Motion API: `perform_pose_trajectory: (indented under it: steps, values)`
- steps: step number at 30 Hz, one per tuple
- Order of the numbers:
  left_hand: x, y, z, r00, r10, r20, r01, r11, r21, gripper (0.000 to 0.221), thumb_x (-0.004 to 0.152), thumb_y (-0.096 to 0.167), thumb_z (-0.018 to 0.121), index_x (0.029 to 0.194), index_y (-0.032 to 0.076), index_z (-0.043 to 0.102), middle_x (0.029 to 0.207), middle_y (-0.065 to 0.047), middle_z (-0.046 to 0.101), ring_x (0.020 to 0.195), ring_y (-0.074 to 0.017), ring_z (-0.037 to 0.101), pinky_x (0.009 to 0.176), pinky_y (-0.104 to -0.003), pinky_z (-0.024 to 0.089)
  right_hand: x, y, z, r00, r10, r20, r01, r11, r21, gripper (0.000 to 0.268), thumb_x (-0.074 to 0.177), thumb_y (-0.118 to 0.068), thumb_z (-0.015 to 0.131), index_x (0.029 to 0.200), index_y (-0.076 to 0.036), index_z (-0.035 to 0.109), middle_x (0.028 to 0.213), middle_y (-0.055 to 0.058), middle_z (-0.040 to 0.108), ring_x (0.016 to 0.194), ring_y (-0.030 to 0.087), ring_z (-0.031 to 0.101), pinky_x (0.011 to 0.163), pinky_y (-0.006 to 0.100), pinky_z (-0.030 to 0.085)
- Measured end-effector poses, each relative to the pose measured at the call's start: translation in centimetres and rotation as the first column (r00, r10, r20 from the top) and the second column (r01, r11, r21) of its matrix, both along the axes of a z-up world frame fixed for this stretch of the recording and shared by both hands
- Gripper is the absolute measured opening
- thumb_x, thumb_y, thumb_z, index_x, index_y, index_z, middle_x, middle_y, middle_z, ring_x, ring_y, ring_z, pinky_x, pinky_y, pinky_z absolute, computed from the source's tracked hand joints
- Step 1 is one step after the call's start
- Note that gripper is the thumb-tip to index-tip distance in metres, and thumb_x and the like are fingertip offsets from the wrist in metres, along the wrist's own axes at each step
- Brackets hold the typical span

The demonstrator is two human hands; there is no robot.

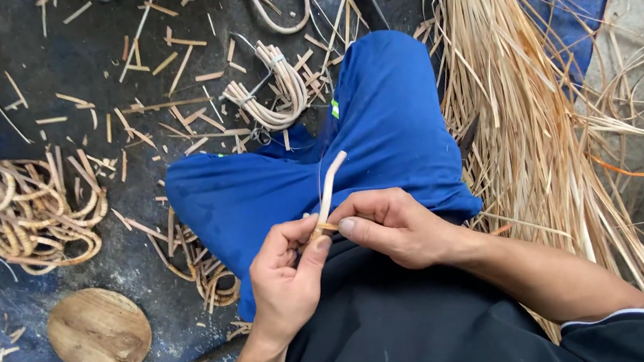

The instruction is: The person sits on the floor and wraps a thin split rattan strip tightly around a bent wooden/rattan frame piece, winding it along the frame and pulling each turn tight. They continue binding successive sections of the frame, occasionally reaching for new strips from the pile beside them.

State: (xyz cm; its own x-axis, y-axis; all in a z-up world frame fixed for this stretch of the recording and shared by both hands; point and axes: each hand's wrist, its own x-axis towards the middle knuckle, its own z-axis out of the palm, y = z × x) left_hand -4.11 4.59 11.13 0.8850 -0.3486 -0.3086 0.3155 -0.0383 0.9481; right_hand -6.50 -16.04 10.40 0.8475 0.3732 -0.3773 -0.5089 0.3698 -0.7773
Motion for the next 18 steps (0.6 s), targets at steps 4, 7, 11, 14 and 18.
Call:
perform_pose_trajectory:
  steps: [4, 7, 11, 14, 18]
  values:
    - [0.2, 0.0, 0.2, 0.979, -0.032, 0.202, 0.001, 0.989, 0.150, 0.017, 0.095, -0.003, 0.072, 0.112, -0.003, 0.068, 0.100, -0.010, 0.074, 0.088, -0.0127, 0.069, 0.079, -0.025, 0.056, -1.1, 0.5, -0.2, 0.998, 0.048, 0.041, -0.040, 0.981, -0.189, 0.028, 0.107, -0.015, 0.055, 0.122, 0.006, 0.066, 0.095, 0.000, 0.068, 0.087, 0.004, 0.057, 0.076, 0.025, 0.049]
    - [0.3, -0.3, 0.0, 0.924, -0.065, 0.376, -0.013, 0.979, 0.203, 0.014, 0.095, -0.003, 0.072, 0.108, -0.001, 0.067, 0.097, -0.011, 0.073, 0.087, -0.0143, 0.071, 0.078, -0.027, 0.057, -1.1, 0.8, 0.3, 0.992, 0.082, 0.098, -0.047, 0.947, -0.317, 0.026, 0.106, -0.014, 0.056, 0.121, 0.004, 0.067, 0.089, -0.002, 0.067, 0.080, 0.002, 0.055, 0.070, 0.024, 0.048]
    - [0.7, 0.0, -0.8, 0.868, -0.039, 0.495, -0.043, 0.987, 0.154, 0.012, 0.098, -0.004, 0.069, 0.109, -0.001, 0.065, 0.101, -0.012, 0.072, 0.090, -0.0153, 0.071, 0.079, -0.027, 0.058, -1.2, 1.2, 0.7, 0.992, 0.074, 0.103, -0.035, 0.941, -0.337, 0.026, 0.105, -0.013, 0.056, 0.123, 0.001, 0.067, 0.081, -0.003, 0.061, 0.072, 0.004, 0.050, 0.063, 0.025, 0.043]
    - [1.7, 0.7, -0.9, 0.856, 0.080, 0.511, -0.121, 0.992, 0.046, 0.013, 0.101, -0.003, 0.065, 0.114, -0.001, 0.064, 0.104, -0.012, 0.069, 0.088, -0.0139, 0.067, 0.077, -0.026, 0.058, -1.2, 1.7, 0.9, 0.982, 0.119, 0.149, -0.034, 0.877, -0.479, 0.017, 0.102, -0.013, 0.059, 0.114, -0.003, 0.067, 0.069, -0.001, 0.060, 0.059, 0.007, 0.053, 0.054, 0.027, 0.044]
    - [3.2, 1.3, 0.4, 0.900, 0.195, 0.389, -0.138, 0.976, -0.168, 0.014, 0.105, -0.001, 0.061, 0.119, 0.000, 0.063, 0.097, -0.008, 0.067, 0.078, -0.0087, 0.059, 0.069, -0.022, 0.052, -0.4, 2.1, -2.7, 0.867, 0.181, 0.464, 0.172, 0.765, -0.621, 0.003, 0.099, -0.008, 0.063, 0.100, -0.005, 0.063, 0.070, 0.004, 0.065, 0.061, 0.015, 0.064, 0.056, 0.030, 0.051]
